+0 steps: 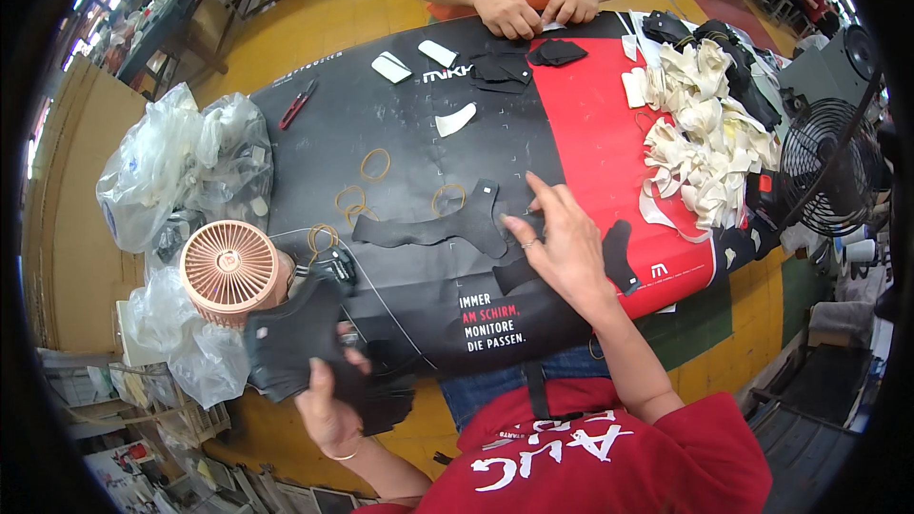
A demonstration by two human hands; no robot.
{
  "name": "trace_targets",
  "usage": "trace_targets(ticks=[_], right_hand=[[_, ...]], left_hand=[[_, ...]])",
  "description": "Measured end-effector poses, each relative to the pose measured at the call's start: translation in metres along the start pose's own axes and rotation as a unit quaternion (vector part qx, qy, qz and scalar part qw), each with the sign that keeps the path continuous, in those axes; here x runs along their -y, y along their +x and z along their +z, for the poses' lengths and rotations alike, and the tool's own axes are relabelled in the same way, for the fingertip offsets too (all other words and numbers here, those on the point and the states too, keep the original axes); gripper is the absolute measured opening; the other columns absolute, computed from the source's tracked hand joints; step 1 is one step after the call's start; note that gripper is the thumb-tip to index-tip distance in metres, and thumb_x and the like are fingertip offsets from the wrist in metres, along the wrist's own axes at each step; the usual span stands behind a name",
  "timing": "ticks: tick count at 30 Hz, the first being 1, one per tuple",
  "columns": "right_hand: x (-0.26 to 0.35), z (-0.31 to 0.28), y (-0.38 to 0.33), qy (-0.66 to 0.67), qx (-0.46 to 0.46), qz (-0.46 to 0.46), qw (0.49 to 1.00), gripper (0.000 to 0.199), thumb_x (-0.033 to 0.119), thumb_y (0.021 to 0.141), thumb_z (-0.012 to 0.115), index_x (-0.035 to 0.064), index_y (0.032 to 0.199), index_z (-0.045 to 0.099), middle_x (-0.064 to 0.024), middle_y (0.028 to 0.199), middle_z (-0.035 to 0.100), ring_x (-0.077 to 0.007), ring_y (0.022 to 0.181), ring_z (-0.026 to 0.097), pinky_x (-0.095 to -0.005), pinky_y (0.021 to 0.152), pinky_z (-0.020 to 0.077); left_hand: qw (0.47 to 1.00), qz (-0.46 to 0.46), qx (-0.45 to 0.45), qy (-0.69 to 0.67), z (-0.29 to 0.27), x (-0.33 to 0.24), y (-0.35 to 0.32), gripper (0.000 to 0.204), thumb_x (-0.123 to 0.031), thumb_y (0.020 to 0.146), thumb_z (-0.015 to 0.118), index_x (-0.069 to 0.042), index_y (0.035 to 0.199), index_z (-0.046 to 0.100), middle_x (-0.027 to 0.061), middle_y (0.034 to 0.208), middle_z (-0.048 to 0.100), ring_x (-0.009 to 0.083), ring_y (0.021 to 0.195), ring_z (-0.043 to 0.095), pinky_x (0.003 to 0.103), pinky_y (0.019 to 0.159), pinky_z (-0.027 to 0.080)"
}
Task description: The person repeatedly picks up small white and black fabric pieces from a table, folds or aligns them, and places them into piles. They also handle rubber bands and a small fan, moving items aside to reach the work. The person works one piece at a time, occasionally turning pieces over and stacking them.
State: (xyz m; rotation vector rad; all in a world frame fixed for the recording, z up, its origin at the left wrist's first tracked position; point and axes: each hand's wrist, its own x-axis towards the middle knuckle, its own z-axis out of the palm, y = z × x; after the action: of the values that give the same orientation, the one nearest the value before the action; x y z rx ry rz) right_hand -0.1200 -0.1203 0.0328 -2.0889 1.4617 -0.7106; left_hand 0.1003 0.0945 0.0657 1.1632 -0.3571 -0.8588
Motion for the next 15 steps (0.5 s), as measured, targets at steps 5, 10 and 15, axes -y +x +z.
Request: trace_targets(ticks=[5, 10, 15], right_hand=[[0.009, -0.031, -0.019, 0.250, 0.094, -0.035, 0.963, 0.028, 0.013, 0.085, 0.076, 0.0018, 0.111, 0.071, -0.0068, 0.083, 0.062, -0.0107, 0.063, 0.053, -0.0276, 0.062, 0.0468], [0.024, -0.046, -0.039, 0.204, 0.032, -0.126, 0.970, 0.050, 0.030, 0.070, 0.090, 0.0045, 0.109, 0.072, -0.0066, 0.099, 0.053, -0.0158, 0.084, 0.055, -0.0291, 0.072, 0.0472], [0.020, -0.049, -0.047, 0.107, -0.034, -0.180, 0.977, 0.046, 0.031, 0.068, 0.091, 0.0070, 0.103, 0.074, -0.0081, 0.104, 0.054, -0.0205, 0.091, 0.055, -0.0322, 0.076, 0.0492]], left_hand=[[0.964, -0.182, 0.183, -0.066, 0.052, 0.029, 0.008, 0.045, -0.018, 0.101, 0.054, 0.010, 0.135, 0.045, 0.0263, 0.123, 0.062, 0.0276, 0.093, 0.069, 0.038, 0.080, 0.058], [0.926, -0.249, 0.268, -0.096, 0.089, 0.036, 0.008, 0.036, -0.001, 0.097, 0.055, 0.007, 0.131, 0.050, 0.0184, 0.117, 0.065, 0.0267, 0.096, 0.070, 0.038, 0.085, 0.059], [0.928, -0.288, 0.235, -0.041, 0.102, 0.043, 0.003, 0.039, 0.003, 0.093, 0.060, 0.004, 0.131, 0.050, 0.0157, 0.117, 0.065, 0.0238, 0.096, 0.068, 0.038, 0.085, 0.059]])
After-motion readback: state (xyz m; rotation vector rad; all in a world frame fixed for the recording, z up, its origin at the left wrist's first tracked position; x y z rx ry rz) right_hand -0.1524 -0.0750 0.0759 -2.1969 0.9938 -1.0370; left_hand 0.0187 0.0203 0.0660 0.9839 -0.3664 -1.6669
